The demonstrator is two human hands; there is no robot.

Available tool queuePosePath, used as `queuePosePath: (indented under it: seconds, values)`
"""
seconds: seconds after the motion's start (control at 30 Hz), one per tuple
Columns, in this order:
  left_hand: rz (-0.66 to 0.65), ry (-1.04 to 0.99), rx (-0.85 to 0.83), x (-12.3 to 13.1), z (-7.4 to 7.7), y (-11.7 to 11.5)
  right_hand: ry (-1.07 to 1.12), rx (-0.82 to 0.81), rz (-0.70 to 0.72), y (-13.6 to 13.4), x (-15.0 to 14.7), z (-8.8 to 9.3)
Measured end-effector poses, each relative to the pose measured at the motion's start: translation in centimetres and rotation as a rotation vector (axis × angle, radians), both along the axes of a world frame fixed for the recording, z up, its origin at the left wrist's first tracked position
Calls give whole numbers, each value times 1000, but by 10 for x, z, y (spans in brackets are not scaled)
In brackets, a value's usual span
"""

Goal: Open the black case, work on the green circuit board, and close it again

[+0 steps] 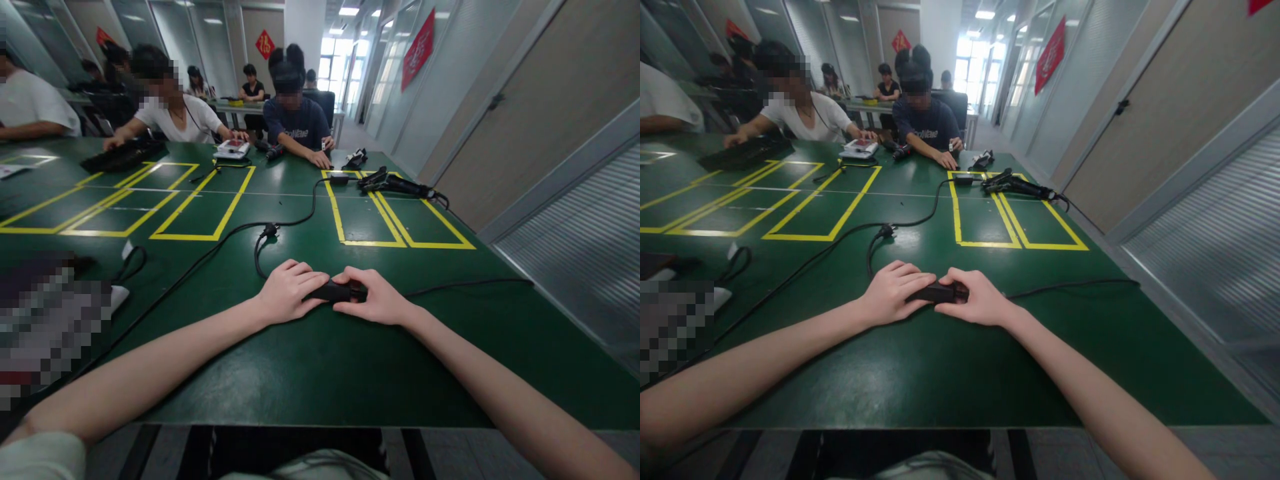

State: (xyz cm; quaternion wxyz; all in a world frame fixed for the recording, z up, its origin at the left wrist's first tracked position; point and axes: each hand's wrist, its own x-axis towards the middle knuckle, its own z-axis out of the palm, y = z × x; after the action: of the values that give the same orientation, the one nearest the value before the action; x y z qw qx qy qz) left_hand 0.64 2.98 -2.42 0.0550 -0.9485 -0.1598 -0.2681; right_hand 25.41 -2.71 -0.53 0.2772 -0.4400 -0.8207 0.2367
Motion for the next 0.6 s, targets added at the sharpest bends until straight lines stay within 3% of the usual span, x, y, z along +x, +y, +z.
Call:
queuePosePath:
  seconds: [0.13, 0.3, 0.37, 0.47, 0.6]
  values:
    - [-1, 6, 1, 0, 0, 0, 130, -194, -12, 0, -6, 0]
    - [52, -102, -5, 1, 5, -1, 292, -227, -67, 15, 10, 5]
    - [67, -157, 22, 1, 6, -2, 400, -184, -191, 24, 29, 9]
    - [-13, -145, 19, 2, 6, -2, 592, -127, -470, 35, 68, 18]
    - [-87, -57, -142, 5, 3, 0, 746, 147, -683, 44, 123, 25]
